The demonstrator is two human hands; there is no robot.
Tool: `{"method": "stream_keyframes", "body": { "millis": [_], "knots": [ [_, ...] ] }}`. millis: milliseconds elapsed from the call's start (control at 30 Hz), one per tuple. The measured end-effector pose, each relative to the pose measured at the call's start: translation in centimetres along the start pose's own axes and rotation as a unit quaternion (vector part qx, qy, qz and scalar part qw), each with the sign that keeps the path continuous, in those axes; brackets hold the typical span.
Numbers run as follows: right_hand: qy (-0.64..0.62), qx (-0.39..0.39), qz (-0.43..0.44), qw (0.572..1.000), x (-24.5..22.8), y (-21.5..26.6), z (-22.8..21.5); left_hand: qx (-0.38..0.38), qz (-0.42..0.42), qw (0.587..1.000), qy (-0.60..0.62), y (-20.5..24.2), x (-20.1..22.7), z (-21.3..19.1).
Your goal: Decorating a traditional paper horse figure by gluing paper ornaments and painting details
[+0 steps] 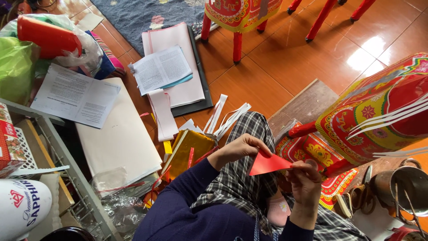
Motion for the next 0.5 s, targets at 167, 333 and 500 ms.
{"method": "stream_keyframes", "body": {
  "millis": [167, 333, 500],
  "knots": [
    [-0.058, -0.025, -0.032, 0.998, 1.2, -0.8, -0.4, 0.041, 0.017, 0.998, 0.046, 0.0, 0.4, 0.0],
    [0.004, 0.034, -0.045, 0.998, -0.6, 0.1, 1.8, -0.007, 0.008, 0.999, 0.043, 0.7, -2.5, -1.6],
    [0.184, 0.062, -0.021, 0.981, -3.5, 1.1, 4.1, -0.044, -0.052, 0.998, -0.008, 0.0, -1.7, -0.5]
  ]
}}
Point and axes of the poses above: each hand's wrist, its own y-axis away from the middle knuckle, its own z-axis out of the palm, x = y × z, the point moved 7 cm from there along -y, towards the middle knuckle, and after that the axes turned 12 degrees about z, right-handed, at the moved point
